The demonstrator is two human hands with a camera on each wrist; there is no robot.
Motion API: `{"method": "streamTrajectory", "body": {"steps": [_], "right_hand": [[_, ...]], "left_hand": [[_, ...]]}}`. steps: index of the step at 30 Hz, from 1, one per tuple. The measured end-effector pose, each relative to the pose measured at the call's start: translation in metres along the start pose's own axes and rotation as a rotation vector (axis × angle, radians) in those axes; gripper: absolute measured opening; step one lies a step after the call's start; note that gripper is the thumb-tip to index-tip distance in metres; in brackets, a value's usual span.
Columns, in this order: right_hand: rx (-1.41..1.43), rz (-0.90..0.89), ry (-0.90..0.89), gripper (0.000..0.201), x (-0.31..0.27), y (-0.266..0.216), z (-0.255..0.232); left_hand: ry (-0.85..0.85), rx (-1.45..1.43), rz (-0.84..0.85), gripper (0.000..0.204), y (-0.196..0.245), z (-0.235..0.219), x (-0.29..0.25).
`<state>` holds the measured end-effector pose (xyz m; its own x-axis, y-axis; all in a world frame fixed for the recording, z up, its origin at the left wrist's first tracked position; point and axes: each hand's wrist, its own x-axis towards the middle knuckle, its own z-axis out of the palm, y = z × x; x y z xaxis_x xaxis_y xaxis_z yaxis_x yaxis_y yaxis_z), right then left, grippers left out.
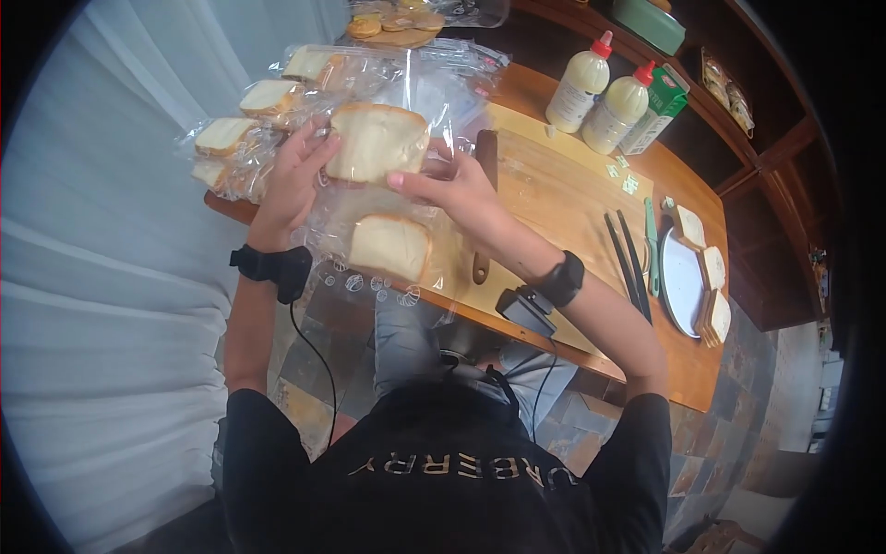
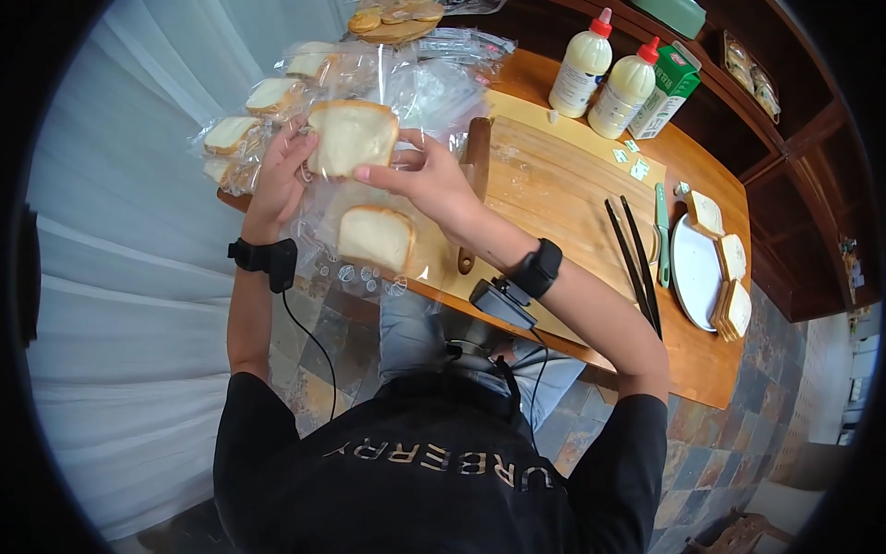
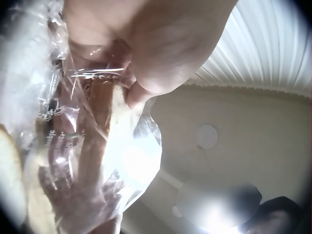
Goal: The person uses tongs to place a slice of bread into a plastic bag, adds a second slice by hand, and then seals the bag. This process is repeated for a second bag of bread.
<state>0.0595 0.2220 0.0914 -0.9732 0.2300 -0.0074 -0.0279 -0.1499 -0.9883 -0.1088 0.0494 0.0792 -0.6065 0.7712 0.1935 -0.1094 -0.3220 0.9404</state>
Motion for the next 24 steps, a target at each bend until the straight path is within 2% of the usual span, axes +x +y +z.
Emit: {"method": "streamTrajectory", "body": {"steps": [2,3,5,8,9,11,15,17,21,23,24], "right_hand": [[0.063,0.002,0.057,0.065,0.007,0.002,0.006],[0.063,0.004,0.051,0.065,0.012,0.006,0.006],[0.035,0.035,0.145,0.052,0.023,0.017,0.001],[0.052,-0.004,0.131,0.047,0.032,0.027,-0.005],[0.052,-0.001,0.132,0.047,0.035,0.028,-0.007],[-0.099,0.029,0.175,0.044,0.041,0.03,-0.011],[-0.129,0.024,0.207,0.033,0.041,0.027,-0.008],[-0.091,0.029,0.158,0.02,0.048,0.036,-0.013],[-0.006,0.044,0.158,0.013,0.047,0.034,-0.01],[-0.025,0.027,0.102,0.012,0.047,0.034,-0.013],[-0.023,0.028,0.101,0.012,0.047,0.033,-0.012]], "left_hand": [[0.115,0.047,0.026,0.039,-0.008,-0.007,0.002],[0.121,0.048,0.027,0.039,-0.007,-0.008,0.001],[0.219,0.14,-0.043,0.033,-0.007,-0.01,0.0],[0.285,0.184,-0.021,0.028,-0.018,-0.018,0.001],[0.286,0.183,-0.023,0.028,-0.022,-0.021,0.002],[0.239,0.067,0.076,0.027,-0.029,-0.024,0.004],[0.18,-0.011,0.057,0.027,-0.027,-0.023,0.001],[0.192,0.026,-0.048,0.028,-0.025,-0.024,0.0],[0.166,0.091,-0.164,0.033,-0.018,-0.028,-0.01],[0.032,0.137,-0.244,0.035,-0.029,-0.045,-0.016],[0.033,0.139,-0.246,0.035,-0.032,-0.046,-0.019]]}}
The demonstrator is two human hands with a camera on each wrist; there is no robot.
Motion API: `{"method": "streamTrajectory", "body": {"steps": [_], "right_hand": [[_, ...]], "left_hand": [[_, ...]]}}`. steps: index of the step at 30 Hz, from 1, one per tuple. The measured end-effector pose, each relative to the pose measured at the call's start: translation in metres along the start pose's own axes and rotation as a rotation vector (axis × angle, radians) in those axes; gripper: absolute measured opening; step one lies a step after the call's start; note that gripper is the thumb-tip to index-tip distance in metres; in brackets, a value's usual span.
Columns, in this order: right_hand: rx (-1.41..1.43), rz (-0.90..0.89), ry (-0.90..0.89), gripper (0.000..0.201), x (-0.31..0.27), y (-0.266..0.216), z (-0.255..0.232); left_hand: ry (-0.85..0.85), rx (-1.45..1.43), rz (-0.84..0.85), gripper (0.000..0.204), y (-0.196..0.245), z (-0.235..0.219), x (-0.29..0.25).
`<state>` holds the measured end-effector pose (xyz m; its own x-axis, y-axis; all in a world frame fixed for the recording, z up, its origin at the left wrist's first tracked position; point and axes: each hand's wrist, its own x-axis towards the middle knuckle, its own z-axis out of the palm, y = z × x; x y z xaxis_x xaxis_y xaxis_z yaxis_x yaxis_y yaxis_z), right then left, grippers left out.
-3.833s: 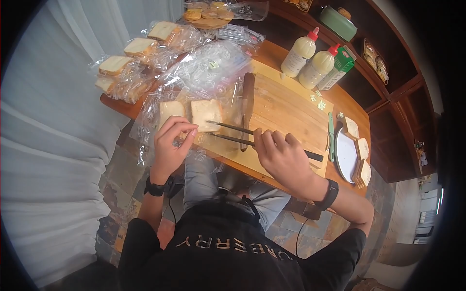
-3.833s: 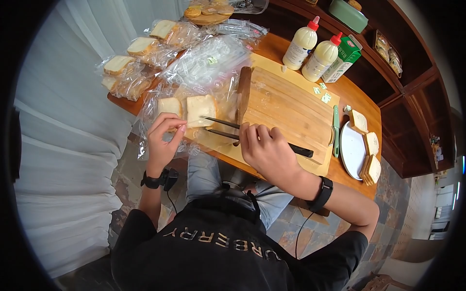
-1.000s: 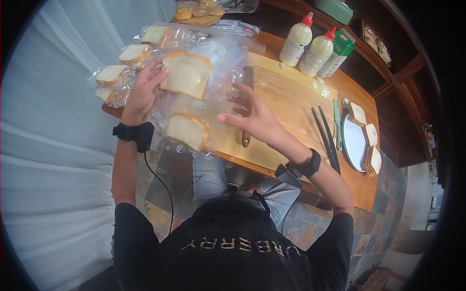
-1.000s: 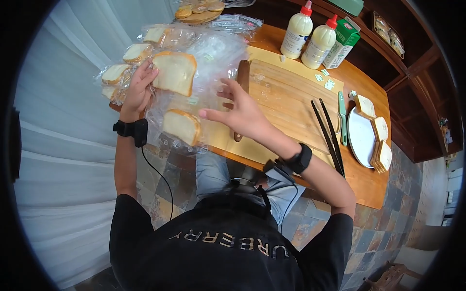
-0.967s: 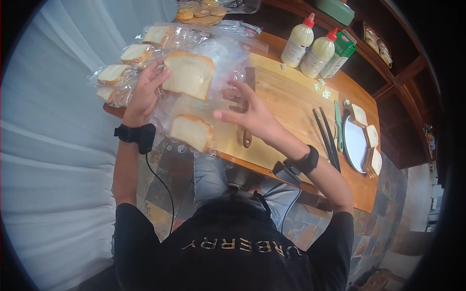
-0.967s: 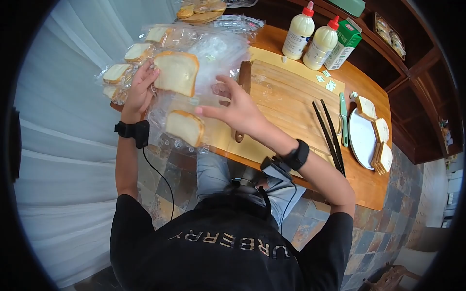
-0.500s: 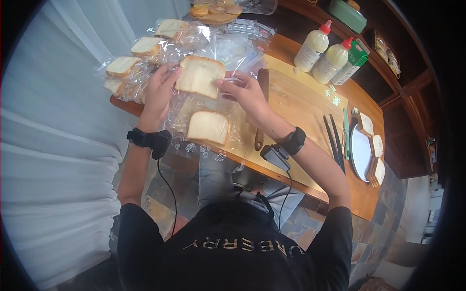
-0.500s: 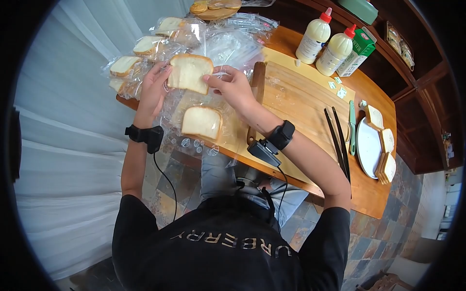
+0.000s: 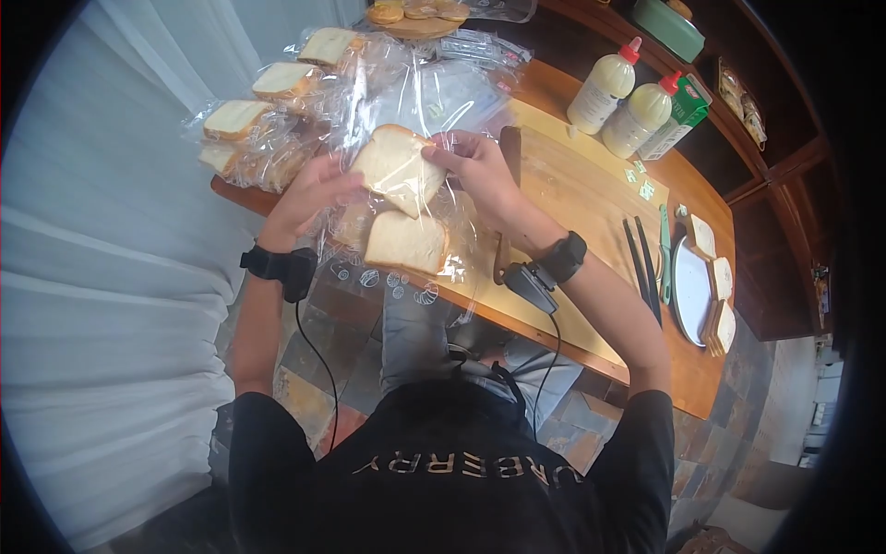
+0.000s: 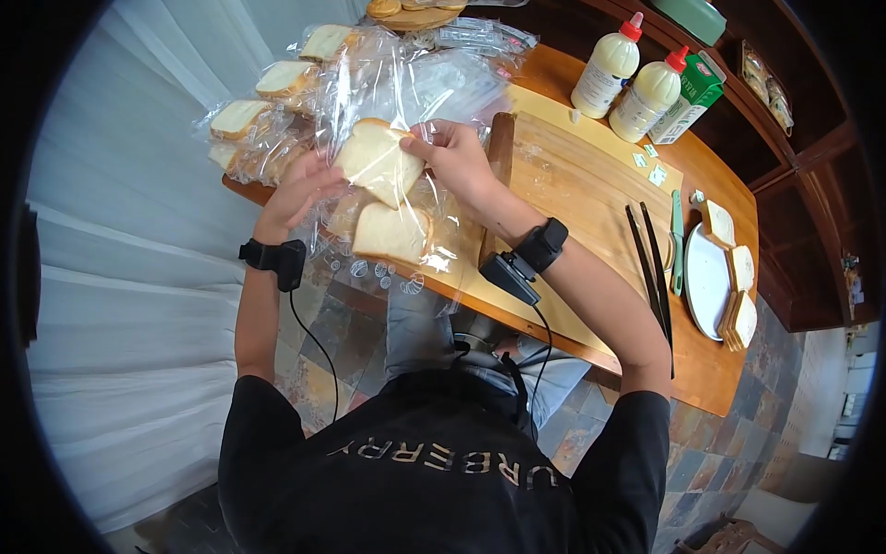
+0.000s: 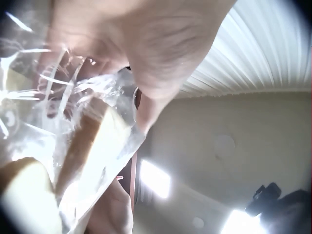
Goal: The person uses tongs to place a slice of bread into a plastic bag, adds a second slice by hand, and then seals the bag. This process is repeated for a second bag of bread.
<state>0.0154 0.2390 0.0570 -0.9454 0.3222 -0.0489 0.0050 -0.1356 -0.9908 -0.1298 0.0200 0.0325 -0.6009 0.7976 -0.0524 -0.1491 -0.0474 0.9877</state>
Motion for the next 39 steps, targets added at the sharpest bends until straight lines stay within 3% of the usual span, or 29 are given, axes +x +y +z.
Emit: {"method": "streamTrajectory", "body": {"steps": [2,6,9,11,12,14,21,27,29,33,35,39], "right_hand": [[0.051,0.007,0.009,0.014,-0.001,-0.002,0.003],[0.09,0.0,0.089,0.021,-0.004,0.002,0.006],[0.044,0.049,0.052,0.038,-0.006,0.004,0.003],[0.011,0.2,0.025,0.06,-0.016,-0.006,0.005],[0.012,0.202,0.024,0.06,-0.021,-0.007,0.005],[-0.155,0.177,-0.094,0.083,-0.028,-0.007,0.005],[-0.14,0.165,-0.172,0.077,-0.017,0.022,0.002],[-0.173,0.225,-0.119,0.052,-0.017,0.024,0.002],[-0.073,0.195,-0.13,0.047,-0.016,0.032,0.001],[0.016,0.18,-0.051,0.038,-0.015,0.042,0.003],[-0.078,0.254,-0.059,0.047,-0.013,0.038,0.003],[-0.123,0.193,-0.049,0.052,-0.016,0.03,0.006]], "left_hand": [[-0.106,0.019,-0.024,0.039,-0.006,0.0,-0.004],[-0.14,-0.03,-0.049,0.043,0.004,0.008,-0.01],[-0.097,-0.051,0.031,0.042,0.004,0.01,-0.014],[0.041,-0.045,-0.005,0.041,0.004,0.012,-0.019],[0.042,-0.045,-0.006,0.041,0.003,0.013,-0.021],[0.117,-0.066,0.018,0.041,0.001,0.016,-0.023],[0.14,-0.105,0.0,0.037,-0.009,0.018,-0.022],[0.135,-0.243,-0.069,0.033,-0.026,-0.009,-0.016],[-0.01,-0.432,-0.091,0.027,-0.04,-0.027,-0.01],[0.045,-0.319,-0.068,0.024,-0.021,-0.005,-0.019],[0.061,-0.229,-0.074,0.029,-0.031,-0.015,-0.013],[0.103,-0.105,-0.096,0.028,-0.02,-0.007,-0.019]]}}
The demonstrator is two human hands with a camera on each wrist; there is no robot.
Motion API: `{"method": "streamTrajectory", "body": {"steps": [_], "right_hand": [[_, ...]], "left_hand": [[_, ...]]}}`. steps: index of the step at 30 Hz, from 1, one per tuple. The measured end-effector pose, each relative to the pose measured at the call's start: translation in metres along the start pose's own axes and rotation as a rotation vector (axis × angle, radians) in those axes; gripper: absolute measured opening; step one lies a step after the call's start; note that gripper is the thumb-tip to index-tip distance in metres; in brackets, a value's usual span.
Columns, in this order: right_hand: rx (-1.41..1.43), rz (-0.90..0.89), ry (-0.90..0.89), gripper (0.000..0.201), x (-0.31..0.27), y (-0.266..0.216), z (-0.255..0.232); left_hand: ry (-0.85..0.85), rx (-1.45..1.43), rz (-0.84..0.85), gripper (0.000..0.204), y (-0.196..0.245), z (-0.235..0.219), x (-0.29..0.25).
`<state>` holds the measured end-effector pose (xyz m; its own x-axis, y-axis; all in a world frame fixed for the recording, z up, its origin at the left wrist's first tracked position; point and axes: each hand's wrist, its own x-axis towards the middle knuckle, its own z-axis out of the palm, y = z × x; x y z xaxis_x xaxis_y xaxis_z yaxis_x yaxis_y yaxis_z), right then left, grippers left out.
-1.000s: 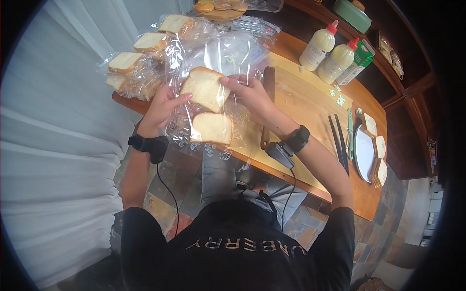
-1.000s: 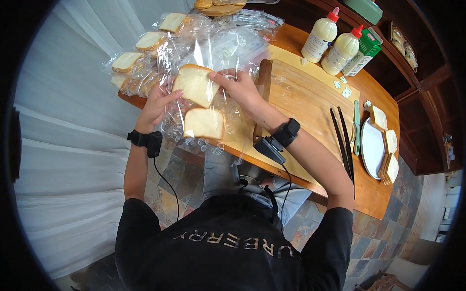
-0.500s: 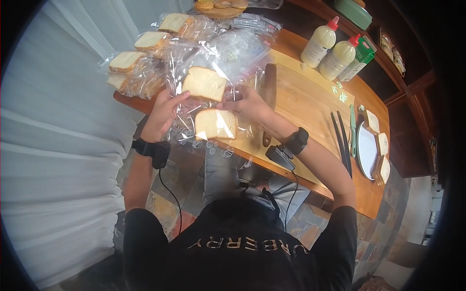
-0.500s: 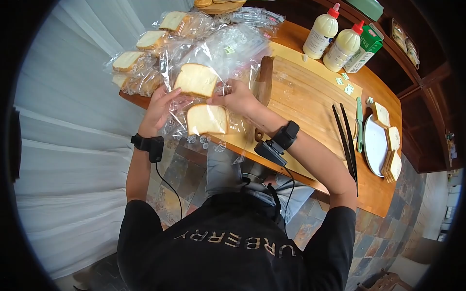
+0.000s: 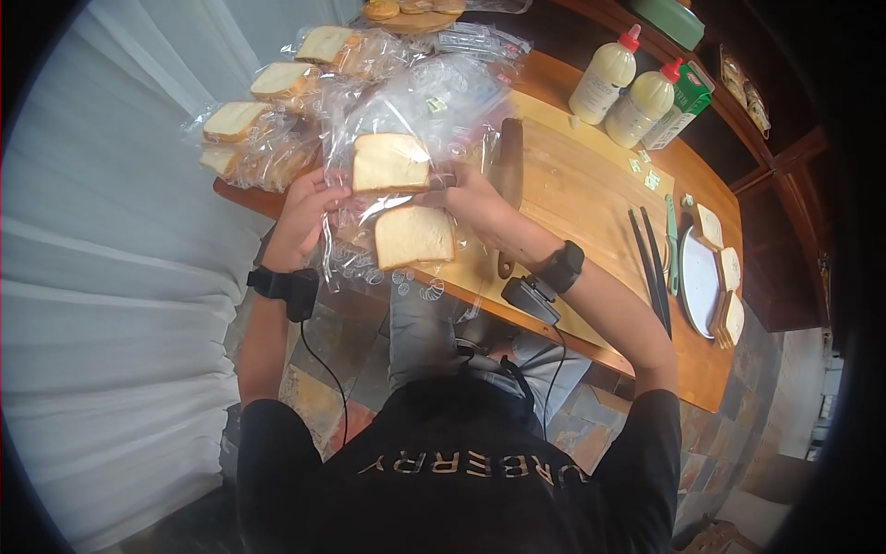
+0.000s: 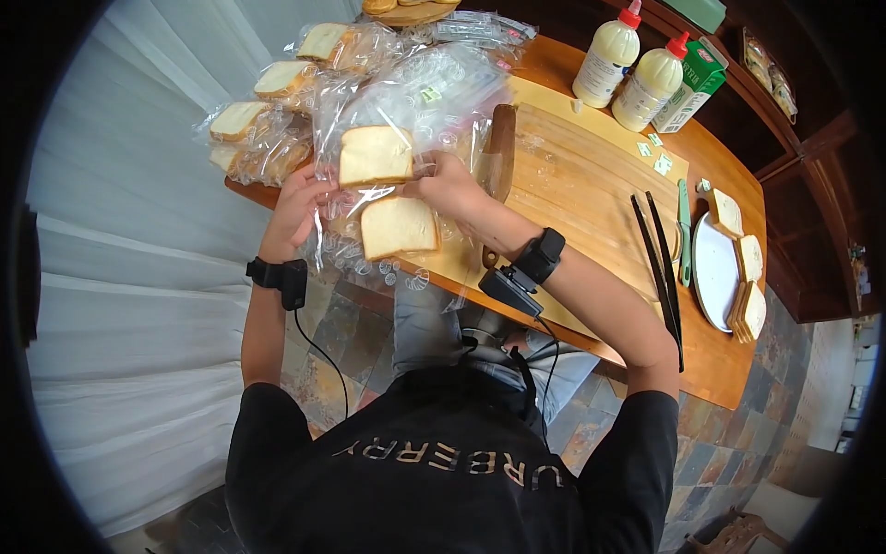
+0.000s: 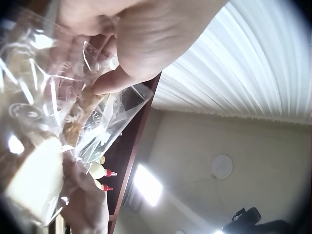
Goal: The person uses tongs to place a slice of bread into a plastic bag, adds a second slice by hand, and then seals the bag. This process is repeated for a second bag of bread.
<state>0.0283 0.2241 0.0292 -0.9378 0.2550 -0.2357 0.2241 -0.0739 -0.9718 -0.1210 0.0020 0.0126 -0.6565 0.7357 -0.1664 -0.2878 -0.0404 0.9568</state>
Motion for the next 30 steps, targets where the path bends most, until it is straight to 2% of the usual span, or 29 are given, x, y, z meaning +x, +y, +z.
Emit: {"method": "streamTrajectory", "body": {"steps": [3,6,9,11,14,18,20,24,26,30], "right_hand": [[-0.012,-0.027,-0.048,0.055,0.0,-0.003,0.0],[-0.062,-0.008,-0.007,0.054,0.0,-0.004,0.001],[-0.019,0.034,-0.054,0.05,0.002,-0.001,0.002],[0.121,0.008,0.034,0.03,-0.005,-0.005,0.009],[0.253,0.002,0.066,0.029,0.0,-0.001,0.01],[0.162,0.066,0.003,0.034,-0.002,-0.021,0.003],[0.179,0.184,-0.003,0.042,-0.005,-0.03,0.005],[-0.011,0.105,0.056,0.042,-0.005,-0.029,0.008],[0.194,0.056,-0.085,0.047,0.006,-0.01,0.004],[0.304,-0.001,0.012,0.038,-0.003,-0.019,0.011]], "left_hand": [[-0.02,0.063,0.01,0.03,0.001,0.0,-0.003],[-0.025,0.087,-0.019,0.037,-0.001,0.004,-0.003],[-0.017,0.013,0.077,0.044,-0.005,0.005,-0.002],[-0.02,-0.009,0.09,0.053,-0.002,0.007,-0.003],[-0.096,0.022,0.064,0.056,-0.011,-0.007,0.004],[-0.084,0.066,0.021,0.06,-0.009,0.001,0.0],[0.023,-0.049,0.067,0.053,-0.002,0.017,-0.007],[-0.065,-0.059,0.058,0.045,-0.017,-0.007,0.001],[-0.032,-0.067,0.021,0.039,-0.019,-0.01,0.001],[-0.047,-0.101,-0.066,0.051,-0.014,-0.019,-0.01]]}}
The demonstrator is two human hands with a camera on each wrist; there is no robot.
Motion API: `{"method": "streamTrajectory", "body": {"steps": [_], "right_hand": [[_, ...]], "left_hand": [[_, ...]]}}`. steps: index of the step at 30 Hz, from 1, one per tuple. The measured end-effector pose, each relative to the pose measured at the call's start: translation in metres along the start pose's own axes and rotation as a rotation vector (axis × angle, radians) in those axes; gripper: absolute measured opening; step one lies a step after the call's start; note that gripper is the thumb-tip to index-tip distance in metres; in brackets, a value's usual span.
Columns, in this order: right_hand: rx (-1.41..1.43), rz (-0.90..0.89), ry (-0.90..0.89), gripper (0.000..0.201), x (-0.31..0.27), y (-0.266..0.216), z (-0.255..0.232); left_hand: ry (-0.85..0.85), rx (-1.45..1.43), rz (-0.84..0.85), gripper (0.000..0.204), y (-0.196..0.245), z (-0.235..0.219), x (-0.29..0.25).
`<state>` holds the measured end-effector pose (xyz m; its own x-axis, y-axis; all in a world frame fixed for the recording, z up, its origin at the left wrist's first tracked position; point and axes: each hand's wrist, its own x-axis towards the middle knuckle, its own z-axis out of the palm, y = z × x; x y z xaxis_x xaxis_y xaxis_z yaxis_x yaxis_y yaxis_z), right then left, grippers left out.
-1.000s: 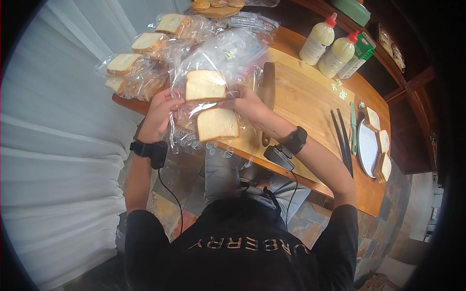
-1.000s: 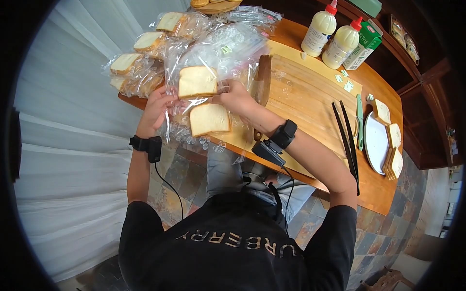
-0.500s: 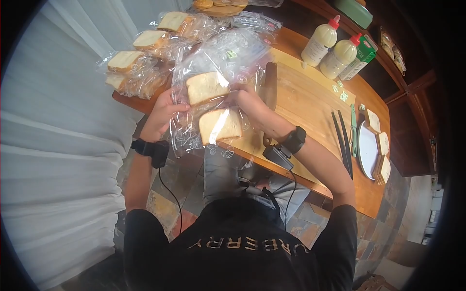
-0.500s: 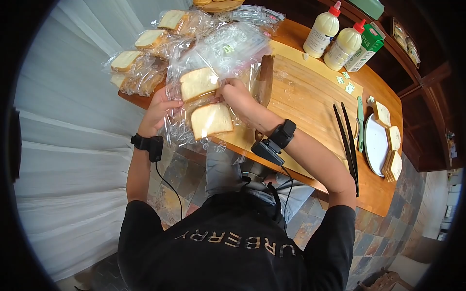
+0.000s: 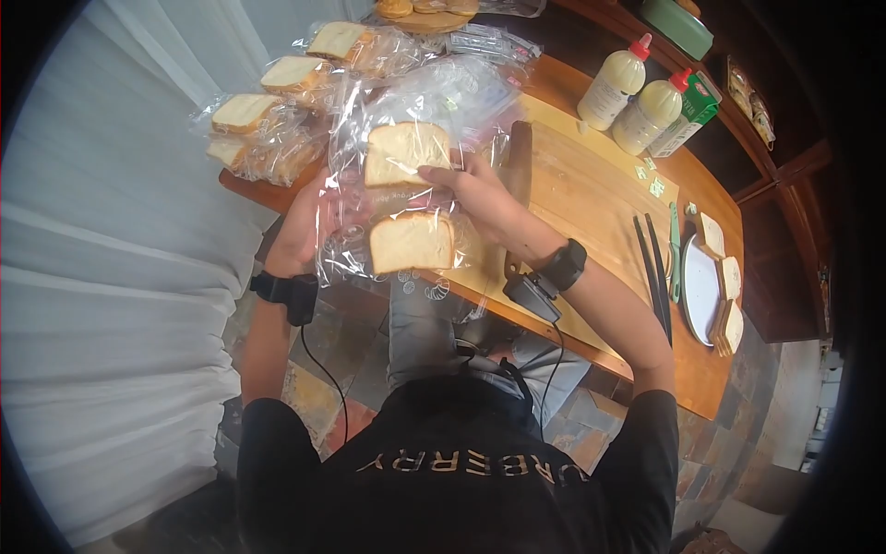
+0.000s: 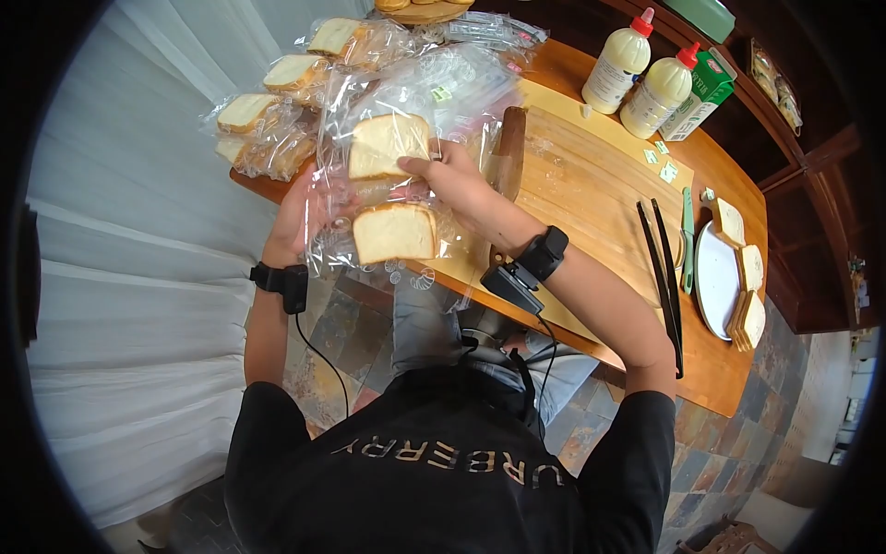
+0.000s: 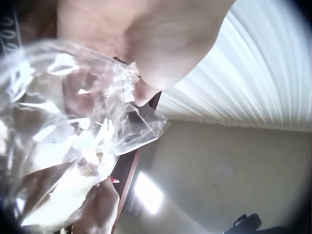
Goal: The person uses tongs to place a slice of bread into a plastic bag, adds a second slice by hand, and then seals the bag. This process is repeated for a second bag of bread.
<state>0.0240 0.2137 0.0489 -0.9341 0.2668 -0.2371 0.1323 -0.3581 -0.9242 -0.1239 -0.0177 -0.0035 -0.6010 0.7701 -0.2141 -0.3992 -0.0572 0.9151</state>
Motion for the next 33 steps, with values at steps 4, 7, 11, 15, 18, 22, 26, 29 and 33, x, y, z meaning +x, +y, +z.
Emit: {"method": "streamTrajectory", "body": {"steps": [4,7,11,15,18,22,26,29,33], "right_hand": [[0.057,-0.093,-0.063,0.034,-0.001,-0.01,-0.003],[0.119,-0.121,-0.069,0.034,-0.004,-0.019,-0.002],[0.208,-0.184,-0.057,0.036,-0.009,-0.026,0.0],[0.26,-0.191,-0.024,0.037,-0.009,-0.024,-0.004],[0.206,-0.159,-0.026,0.037,-0.014,-0.026,-0.012],[0.167,-0.177,0.02,0.04,-0.023,-0.029,-0.023],[0.066,-0.222,0.088,0.044,-0.029,-0.027,-0.029],[0.163,-0.313,0.104,0.043,-0.028,-0.02,-0.031],[0.135,-0.343,-0.012,0.04,-0.028,-0.02,-0.04]], "left_hand": [[-0.214,-0.272,0.044,0.084,-0.01,-0.008,-0.008],[-0.313,-0.383,0.11,0.091,-0.014,0.013,-0.022],[-0.561,-0.608,0.191,0.089,-0.026,0.046,-0.026],[-0.427,-0.153,0.264,0.074,-0.041,0.046,-0.011],[-0.164,-0.249,0.194,0.051,-0.038,0.067,-0.015],[-0.188,-0.251,0.157,0.044,-0.024,0.078,-0.017],[-0.081,-0.285,0.164,0.041,-0.019,0.086,-0.021],[-0.067,-0.272,0.164,0.038,-0.017,0.089,-0.024],[-0.074,-0.264,0.088,0.037,-0.011,0.091,-0.027]]}}
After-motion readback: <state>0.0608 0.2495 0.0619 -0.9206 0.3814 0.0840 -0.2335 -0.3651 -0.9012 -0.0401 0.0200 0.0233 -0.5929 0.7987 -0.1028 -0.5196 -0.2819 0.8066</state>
